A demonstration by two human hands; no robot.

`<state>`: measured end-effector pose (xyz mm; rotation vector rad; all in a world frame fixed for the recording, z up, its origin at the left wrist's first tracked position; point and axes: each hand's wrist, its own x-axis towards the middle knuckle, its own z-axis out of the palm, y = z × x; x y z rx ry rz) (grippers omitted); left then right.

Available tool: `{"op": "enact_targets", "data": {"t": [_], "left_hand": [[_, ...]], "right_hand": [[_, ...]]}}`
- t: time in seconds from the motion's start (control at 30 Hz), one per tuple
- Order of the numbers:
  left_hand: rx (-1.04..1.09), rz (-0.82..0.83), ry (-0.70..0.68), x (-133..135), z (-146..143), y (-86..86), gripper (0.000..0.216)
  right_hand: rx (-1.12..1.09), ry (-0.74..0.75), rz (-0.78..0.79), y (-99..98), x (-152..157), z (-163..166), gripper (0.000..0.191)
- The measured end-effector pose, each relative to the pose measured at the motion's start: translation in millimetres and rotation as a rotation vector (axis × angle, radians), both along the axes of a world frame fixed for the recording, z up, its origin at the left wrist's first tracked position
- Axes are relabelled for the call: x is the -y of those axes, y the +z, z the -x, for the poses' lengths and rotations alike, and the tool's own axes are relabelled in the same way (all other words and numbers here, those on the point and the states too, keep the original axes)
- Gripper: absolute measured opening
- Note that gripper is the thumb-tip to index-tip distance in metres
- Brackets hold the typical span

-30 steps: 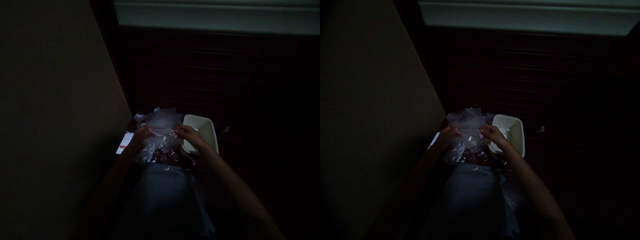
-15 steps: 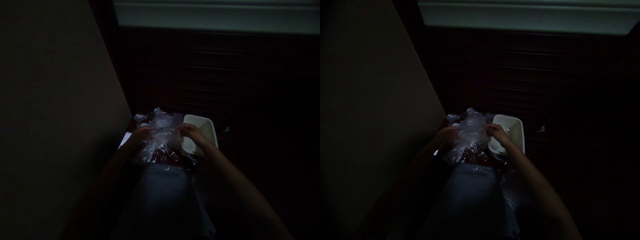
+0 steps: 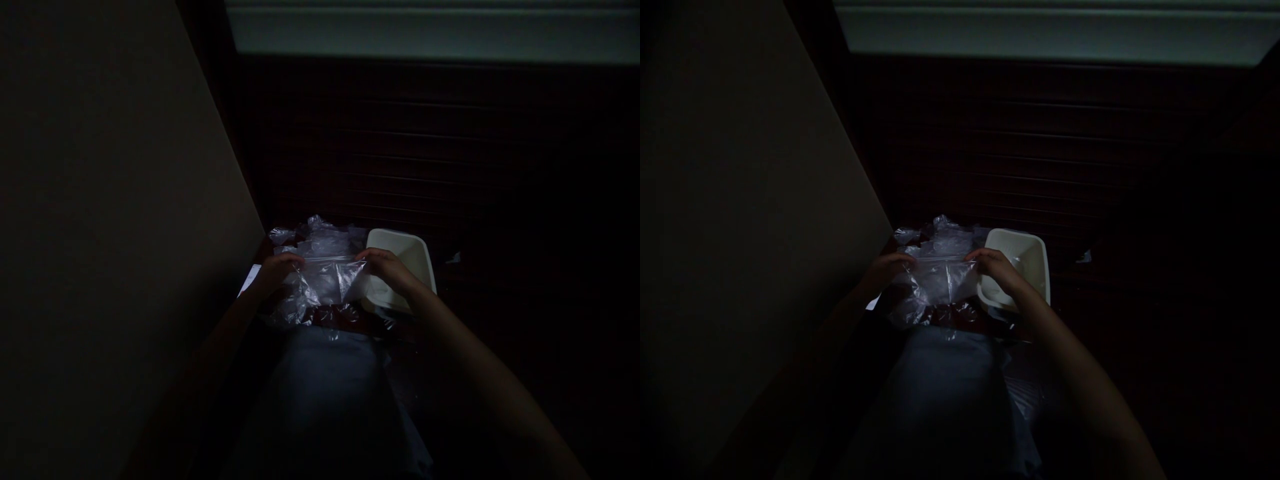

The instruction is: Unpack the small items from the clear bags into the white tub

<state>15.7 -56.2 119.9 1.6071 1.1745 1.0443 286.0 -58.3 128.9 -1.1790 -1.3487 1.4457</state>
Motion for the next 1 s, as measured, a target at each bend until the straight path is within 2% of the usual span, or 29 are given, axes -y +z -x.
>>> {"op": "enact_targets", "data": {"t": [0.13, 0.37, 0.43, 0.53, 0.6, 0.7, 0.77, 0.87, 1.0], "left_hand": [[-0.091, -0.166, -0.066, 2.5, 2.9, 1.9, 0.014], [-0.1, -0.197, -0.207, 7.2, 10.7, -2.4, 0.022], [-0.098, -0.196, -0.173, 6.8, 9.3, -3.6, 0.02], [-0.117, -0.213, -0.019, 7.4, 1.1, -3.8, 0.016], [-0.132, -0.233, 0.034, 9.1, -7.2, -3.4, 0.023], [-0.139, -0.202, -0.042, 12.3, -20.3, -4.3, 0.047], [-0.131, -0.148, -0.12, 13.4, -27.8, -6.4, 0.055], [-0.104, -0.079, -0.197, 12.9, -35.2, -11.9, 0.05], [-0.094, -0.005, -0.215, 12.0, -38.8, -18.0, 0.033]], "right_hand": [[0.045, -0.052, -0.054, 4.0, 0.0, 0.7, 0.015], [0.151, -0.076, -0.174, 5.0, -1.6, 6.6, 0.022], [0.195, -0.08, -0.236, 4.8, -0.7, 10.3, 0.021], [0.185, -0.024, -0.3, 7.2, 2.8, 16.2, 0.026], [0.192, 0.034, -0.329, 10.3, 5.8, 20.2, 0.025], [0.213, 0.115, -0.348, 15.3, 9.3, 26.1, 0.023], [0.23, 0.16, -0.351, 18.4, 10.7, 29.3, 0.024], [0.253, 0.193, -0.373, 22.8, 11.6, 32.2, 0.026], [0.278, 0.195, -0.405, 27.2, 11.4, 33.3, 0.027]]}}
